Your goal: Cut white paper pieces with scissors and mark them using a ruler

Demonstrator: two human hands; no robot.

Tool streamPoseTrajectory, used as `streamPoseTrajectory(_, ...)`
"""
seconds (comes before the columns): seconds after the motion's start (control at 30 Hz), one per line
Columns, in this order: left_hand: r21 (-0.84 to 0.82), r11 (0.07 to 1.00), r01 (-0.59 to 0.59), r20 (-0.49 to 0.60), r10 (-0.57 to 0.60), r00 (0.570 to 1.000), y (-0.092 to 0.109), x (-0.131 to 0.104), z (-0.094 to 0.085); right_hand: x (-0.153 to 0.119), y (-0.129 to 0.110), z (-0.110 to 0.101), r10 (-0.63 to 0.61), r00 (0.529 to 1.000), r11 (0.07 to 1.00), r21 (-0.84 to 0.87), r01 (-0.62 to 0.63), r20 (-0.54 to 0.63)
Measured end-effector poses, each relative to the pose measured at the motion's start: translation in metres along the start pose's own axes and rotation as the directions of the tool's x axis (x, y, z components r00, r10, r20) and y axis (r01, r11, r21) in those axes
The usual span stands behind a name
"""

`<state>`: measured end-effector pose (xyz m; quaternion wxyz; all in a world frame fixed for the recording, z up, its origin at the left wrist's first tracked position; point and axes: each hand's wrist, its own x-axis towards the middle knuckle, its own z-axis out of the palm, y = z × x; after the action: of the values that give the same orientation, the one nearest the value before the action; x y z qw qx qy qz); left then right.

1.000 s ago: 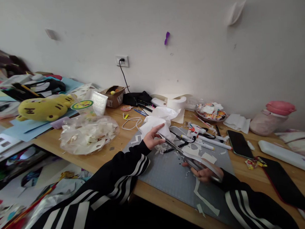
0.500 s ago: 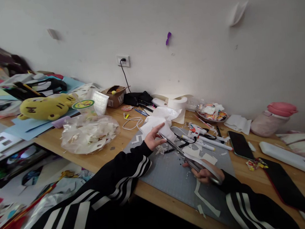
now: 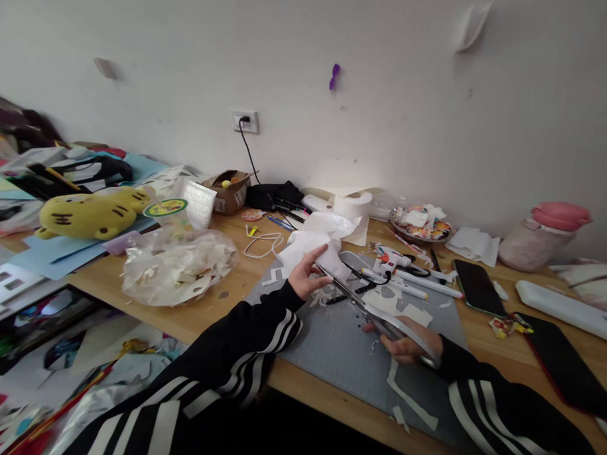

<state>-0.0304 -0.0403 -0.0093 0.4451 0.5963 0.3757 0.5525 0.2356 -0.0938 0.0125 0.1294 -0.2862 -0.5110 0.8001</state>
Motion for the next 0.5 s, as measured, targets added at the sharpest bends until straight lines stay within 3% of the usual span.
streamPoseTrajectory(0.5, -0.079, 0.997, 0.006, -0.066, -0.011, 0.998, 0.006, 0.001, 0.011, 0.0, 0.003, -0.003, -0.019, 0.999, 0.997, 0.073, 0.015, 0.051)
